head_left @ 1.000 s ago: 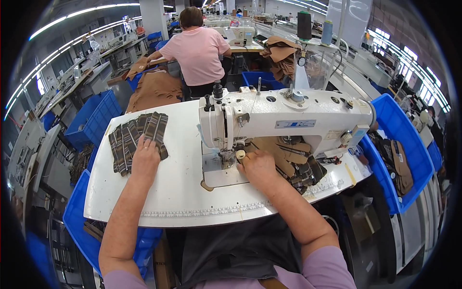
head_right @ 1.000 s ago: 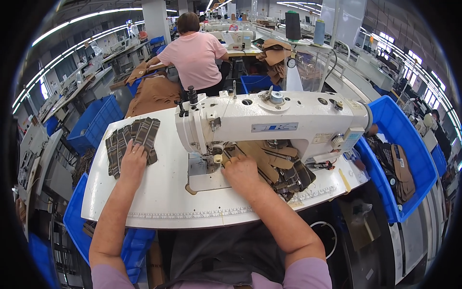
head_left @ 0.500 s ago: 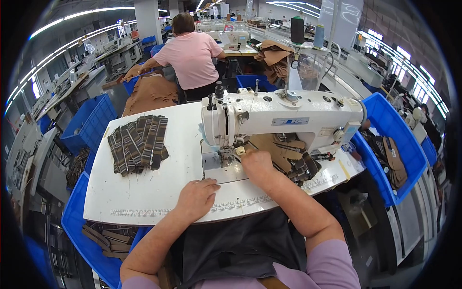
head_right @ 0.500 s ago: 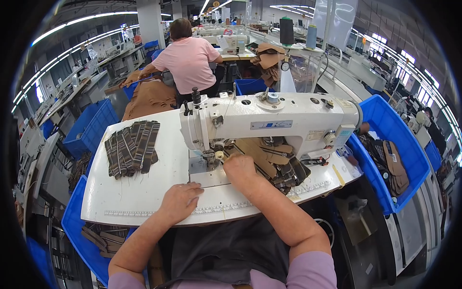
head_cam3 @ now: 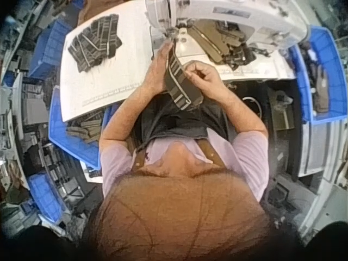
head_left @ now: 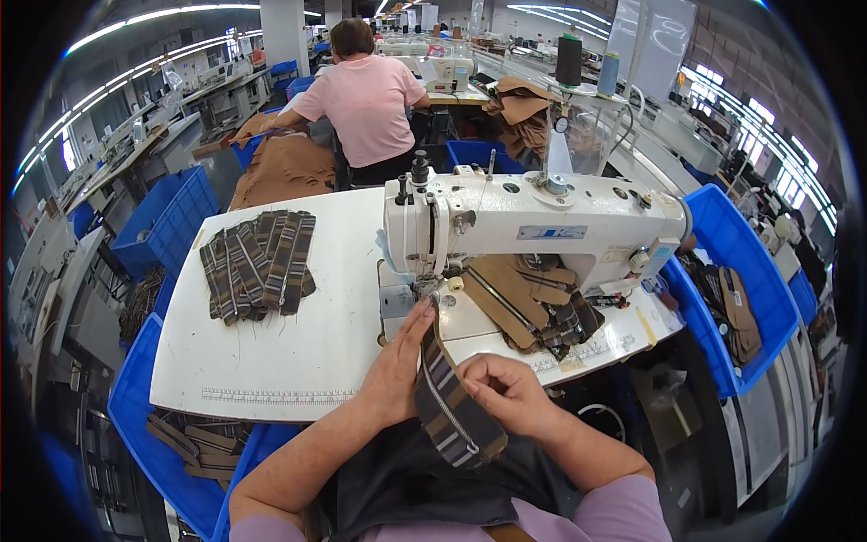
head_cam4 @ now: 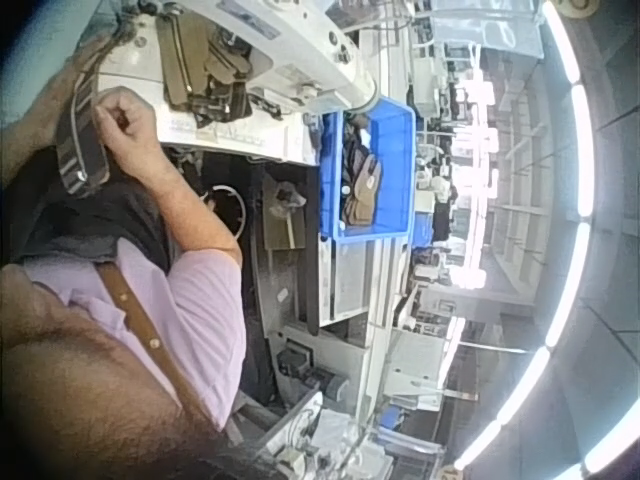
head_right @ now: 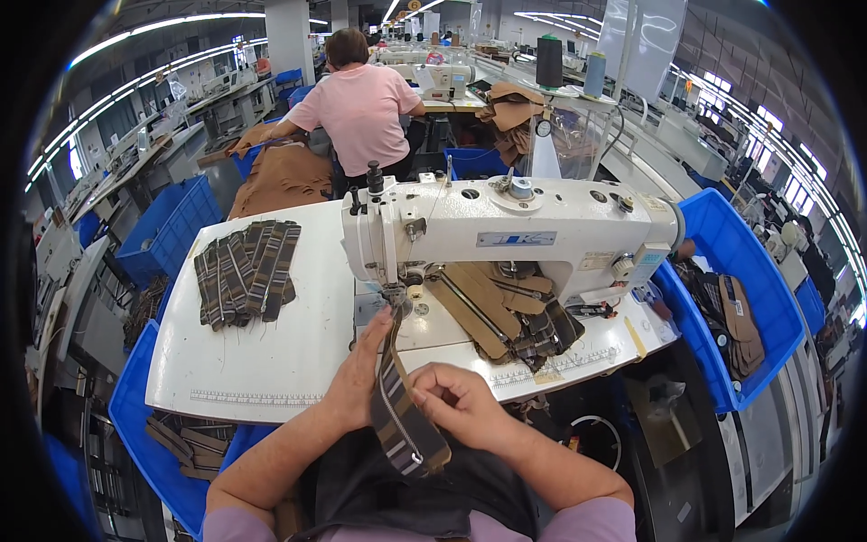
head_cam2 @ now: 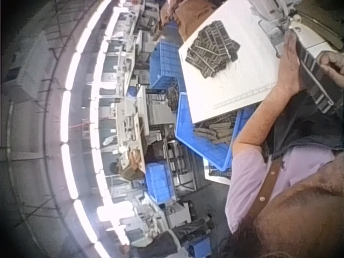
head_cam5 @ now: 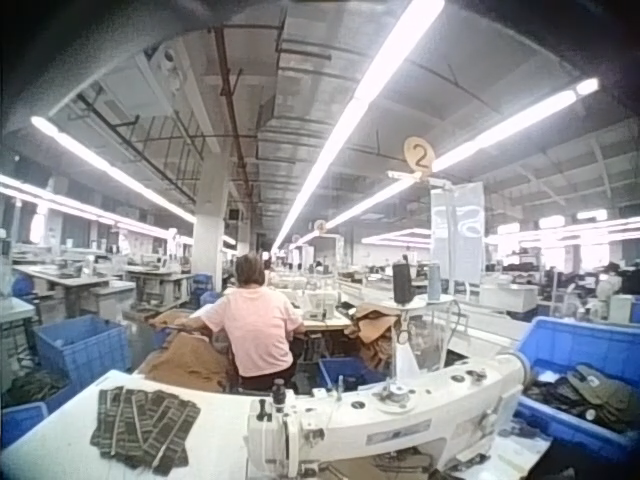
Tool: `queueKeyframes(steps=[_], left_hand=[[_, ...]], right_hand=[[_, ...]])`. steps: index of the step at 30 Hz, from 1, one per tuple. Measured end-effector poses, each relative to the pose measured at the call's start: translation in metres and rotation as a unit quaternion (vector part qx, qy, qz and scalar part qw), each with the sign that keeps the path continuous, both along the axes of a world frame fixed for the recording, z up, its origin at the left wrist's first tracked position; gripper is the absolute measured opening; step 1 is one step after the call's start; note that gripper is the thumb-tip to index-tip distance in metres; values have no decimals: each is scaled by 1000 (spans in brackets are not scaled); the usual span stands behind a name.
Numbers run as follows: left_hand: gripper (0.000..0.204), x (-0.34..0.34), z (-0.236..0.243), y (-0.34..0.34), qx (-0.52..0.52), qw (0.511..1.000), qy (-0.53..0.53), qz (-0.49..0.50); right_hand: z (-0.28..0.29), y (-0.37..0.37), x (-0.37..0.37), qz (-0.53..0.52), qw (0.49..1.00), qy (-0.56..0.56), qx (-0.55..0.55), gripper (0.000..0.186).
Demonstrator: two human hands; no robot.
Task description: The recorder uses an industrial sewing machine to sew together leather components.
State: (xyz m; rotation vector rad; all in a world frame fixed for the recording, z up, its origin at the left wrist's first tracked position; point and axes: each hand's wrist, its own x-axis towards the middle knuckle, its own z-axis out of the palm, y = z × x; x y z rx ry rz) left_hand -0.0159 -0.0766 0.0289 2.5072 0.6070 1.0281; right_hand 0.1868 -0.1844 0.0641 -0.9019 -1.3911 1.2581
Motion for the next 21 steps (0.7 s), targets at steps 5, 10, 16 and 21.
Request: queueKeyframes(steps=[5, 10, 16, 21], left_hand=[[51, -26, -6, 18, 209, 976, 42, 48], [57, -40, -15, 40, 162, 952, 259, -17], [55, -31, -1, 54, -93, 969, 218, -71], [57, -25, 6, 59, -111, 964, 238, -37]], right_hand=[[-19, -6, -1, 70, 996, 59, -5, 9], [-24, 23, 7, -50, 942, -308, 119, 15], [-41, 92, 4, -131, 821, -453, 321, 25], [-44, 124, 12, -82, 773, -536, 328, 35]])
